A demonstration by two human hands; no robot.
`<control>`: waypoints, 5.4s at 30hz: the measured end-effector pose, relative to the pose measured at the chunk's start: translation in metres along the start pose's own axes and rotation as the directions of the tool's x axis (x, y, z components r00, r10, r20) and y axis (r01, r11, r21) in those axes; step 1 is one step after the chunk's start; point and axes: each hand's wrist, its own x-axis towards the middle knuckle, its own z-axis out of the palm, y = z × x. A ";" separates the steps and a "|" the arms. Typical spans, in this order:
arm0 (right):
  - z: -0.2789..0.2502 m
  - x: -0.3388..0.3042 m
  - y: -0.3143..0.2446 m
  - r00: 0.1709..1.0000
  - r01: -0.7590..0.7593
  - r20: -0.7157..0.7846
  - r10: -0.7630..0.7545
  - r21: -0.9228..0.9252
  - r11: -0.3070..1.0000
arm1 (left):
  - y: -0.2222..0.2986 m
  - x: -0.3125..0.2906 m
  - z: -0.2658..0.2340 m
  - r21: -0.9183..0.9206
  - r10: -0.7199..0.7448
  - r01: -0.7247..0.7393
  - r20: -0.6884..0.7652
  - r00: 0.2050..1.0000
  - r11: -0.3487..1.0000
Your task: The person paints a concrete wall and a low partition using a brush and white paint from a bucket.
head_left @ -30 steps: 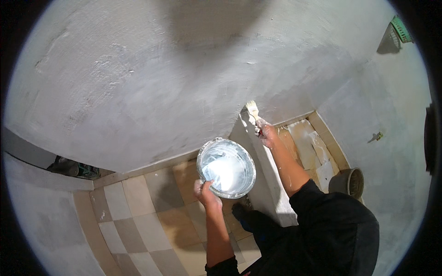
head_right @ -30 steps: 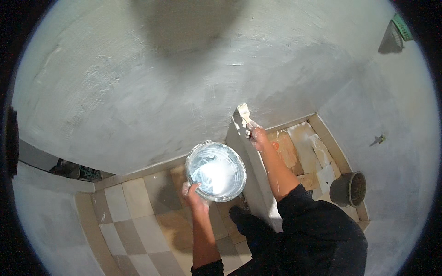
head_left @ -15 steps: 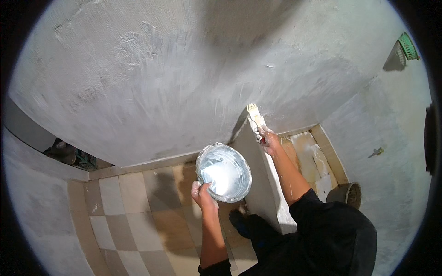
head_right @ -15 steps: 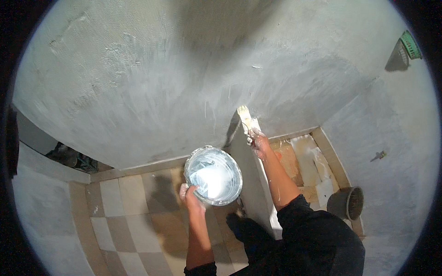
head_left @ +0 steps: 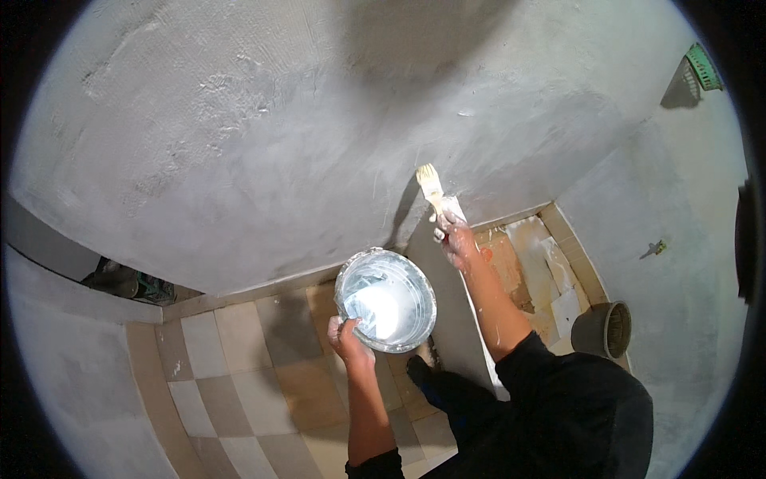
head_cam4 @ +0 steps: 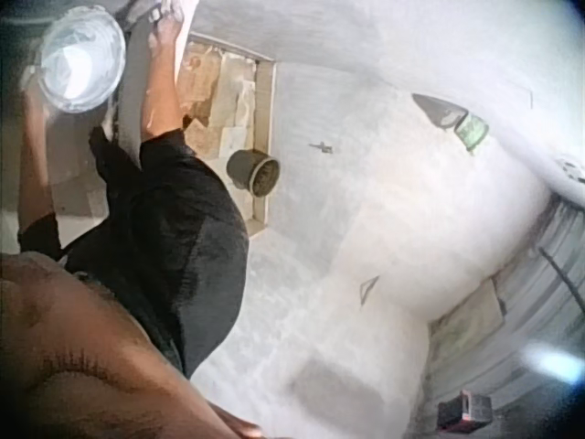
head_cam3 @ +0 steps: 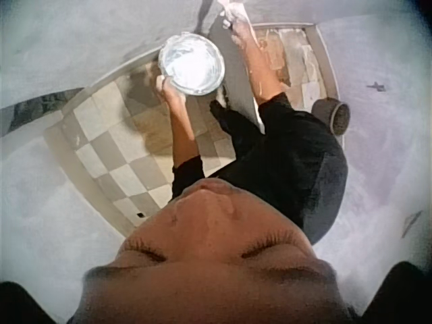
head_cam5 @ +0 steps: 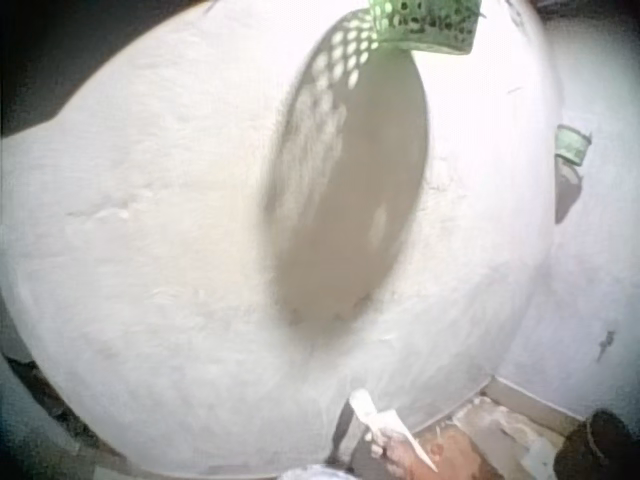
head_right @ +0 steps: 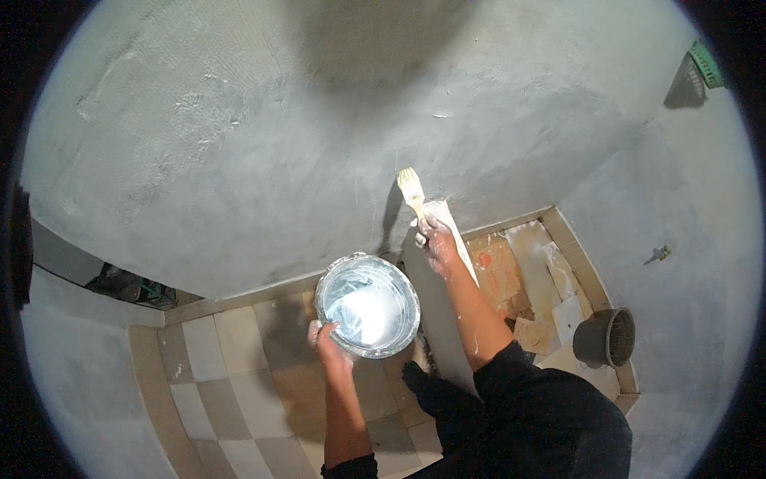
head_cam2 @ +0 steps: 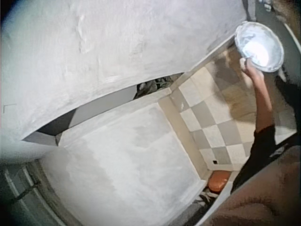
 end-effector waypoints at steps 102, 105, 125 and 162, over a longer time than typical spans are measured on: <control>0.010 -0.027 0.047 0.880 -0.074 -0.475 0.022 -0.091 0.993 | 0.012 0.070 -0.016 0.204 0.160 -0.175 0.087 0.983 0.963; -0.006 -0.035 0.056 0.877 -0.125 -0.477 0.059 -0.107 0.986 | 0.009 0.070 -0.017 0.238 0.134 -0.154 0.099 0.986 0.959; -0.040 -0.024 0.036 0.814 0.002 -0.532 -0.231 -0.396 0.918 | -0.002 0.055 -0.053 0.242 0.204 -0.219 0.086 0.975 0.945; -0.020 -0.046 0.068 0.903 0.023 0.031 -0.429 -0.999 -0.024 | -0.040 0.081 -0.051 0.145 0.157 -0.161 0.036 0.987 0.976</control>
